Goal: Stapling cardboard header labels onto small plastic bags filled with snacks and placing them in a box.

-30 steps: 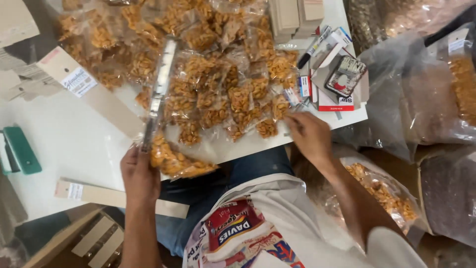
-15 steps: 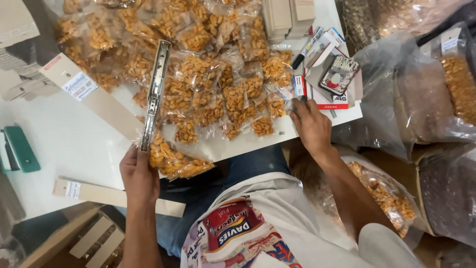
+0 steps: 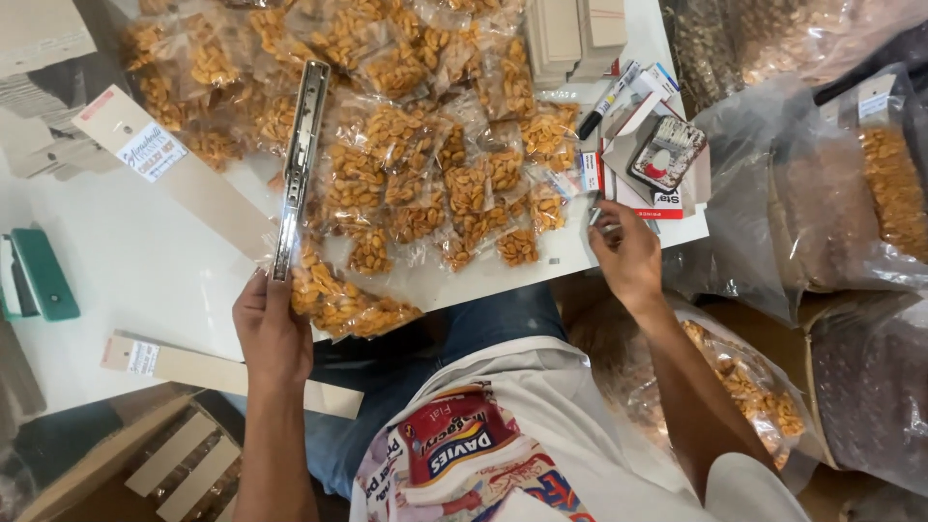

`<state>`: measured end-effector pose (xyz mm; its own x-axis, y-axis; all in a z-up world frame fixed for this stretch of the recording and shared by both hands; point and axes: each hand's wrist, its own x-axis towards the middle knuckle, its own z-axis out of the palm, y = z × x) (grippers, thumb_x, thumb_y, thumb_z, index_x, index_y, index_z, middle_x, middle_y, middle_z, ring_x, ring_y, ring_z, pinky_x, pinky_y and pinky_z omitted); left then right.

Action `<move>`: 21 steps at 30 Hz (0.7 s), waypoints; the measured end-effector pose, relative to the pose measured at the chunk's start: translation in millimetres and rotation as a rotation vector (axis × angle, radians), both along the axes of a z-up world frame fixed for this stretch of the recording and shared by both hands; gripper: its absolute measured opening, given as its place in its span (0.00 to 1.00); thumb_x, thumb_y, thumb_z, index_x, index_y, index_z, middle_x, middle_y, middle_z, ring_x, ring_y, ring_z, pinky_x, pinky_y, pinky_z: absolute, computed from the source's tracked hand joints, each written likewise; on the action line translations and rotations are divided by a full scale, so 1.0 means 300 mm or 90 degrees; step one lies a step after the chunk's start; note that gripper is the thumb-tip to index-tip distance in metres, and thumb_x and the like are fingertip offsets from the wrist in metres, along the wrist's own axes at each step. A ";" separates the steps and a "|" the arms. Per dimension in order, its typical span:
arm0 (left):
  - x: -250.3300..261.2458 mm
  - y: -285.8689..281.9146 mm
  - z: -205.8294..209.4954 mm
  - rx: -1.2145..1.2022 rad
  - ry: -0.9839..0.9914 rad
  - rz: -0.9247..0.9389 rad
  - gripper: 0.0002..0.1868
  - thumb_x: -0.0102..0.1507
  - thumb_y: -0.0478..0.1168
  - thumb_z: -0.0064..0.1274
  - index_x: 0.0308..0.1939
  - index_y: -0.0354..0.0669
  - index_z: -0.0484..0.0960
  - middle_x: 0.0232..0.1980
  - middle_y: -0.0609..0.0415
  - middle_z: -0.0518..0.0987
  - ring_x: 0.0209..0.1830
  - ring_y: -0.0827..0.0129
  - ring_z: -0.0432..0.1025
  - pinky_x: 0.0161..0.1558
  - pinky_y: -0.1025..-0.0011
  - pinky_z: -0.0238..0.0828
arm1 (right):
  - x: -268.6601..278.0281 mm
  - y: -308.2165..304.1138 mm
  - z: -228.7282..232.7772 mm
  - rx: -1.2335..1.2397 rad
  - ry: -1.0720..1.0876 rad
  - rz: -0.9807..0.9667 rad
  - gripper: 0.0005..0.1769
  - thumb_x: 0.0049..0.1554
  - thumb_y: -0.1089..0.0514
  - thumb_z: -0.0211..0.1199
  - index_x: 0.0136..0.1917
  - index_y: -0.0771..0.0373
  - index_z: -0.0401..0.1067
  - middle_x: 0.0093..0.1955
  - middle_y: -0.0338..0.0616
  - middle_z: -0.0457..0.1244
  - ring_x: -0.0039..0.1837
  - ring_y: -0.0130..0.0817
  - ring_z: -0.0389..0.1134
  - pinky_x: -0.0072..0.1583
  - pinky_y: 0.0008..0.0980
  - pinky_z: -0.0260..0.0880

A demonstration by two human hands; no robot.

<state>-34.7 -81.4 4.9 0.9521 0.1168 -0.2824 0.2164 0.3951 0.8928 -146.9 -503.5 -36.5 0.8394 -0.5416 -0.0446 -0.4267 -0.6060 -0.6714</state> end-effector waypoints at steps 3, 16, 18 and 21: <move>0.000 -0.019 0.054 -0.001 0.000 0.009 0.06 0.69 0.32 0.49 0.46 0.32 0.79 0.40 0.43 0.82 0.41 0.59 0.82 0.47 0.65 0.84 | 0.016 0.034 0.112 0.053 0.038 -0.044 0.20 0.59 0.59 0.69 0.65 0.56 0.74 0.50 0.50 0.70 0.45 0.41 0.74 0.46 0.37 0.75; 0.006 0.022 -0.024 -0.011 0.001 0.024 0.05 0.71 0.32 0.48 0.46 0.33 0.79 0.41 0.43 0.82 0.43 0.58 0.82 0.50 0.64 0.83 | 0.024 -0.085 0.004 0.796 -0.203 -0.125 0.18 0.60 0.64 0.55 0.62 0.50 0.69 0.52 0.49 0.72 0.47 0.39 0.77 0.51 0.41 0.81; 0.007 0.021 -0.013 -0.004 0.002 0.014 0.07 0.72 0.33 0.47 0.47 0.33 0.79 0.42 0.44 0.82 0.44 0.59 0.82 0.50 0.65 0.83 | 0.035 -0.067 0.022 0.744 -0.170 -0.140 0.13 0.63 0.62 0.56 0.60 0.52 0.69 0.49 0.52 0.72 0.44 0.39 0.77 0.48 0.38 0.82; 0.008 -0.001 0.032 -0.008 0.001 0.018 0.07 0.71 0.32 0.47 0.48 0.33 0.80 0.42 0.44 0.82 0.44 0.58 0.82 0.50 0.64 0.84 | 0.049 -0.047 0.038 0.613 -0.121 -0.122 0.12 0.64 0.60 0.58 0.61 0.53 0.67 0.49 0.52 0.71 0.44 0.37 0.76 0.49 0.36 0.81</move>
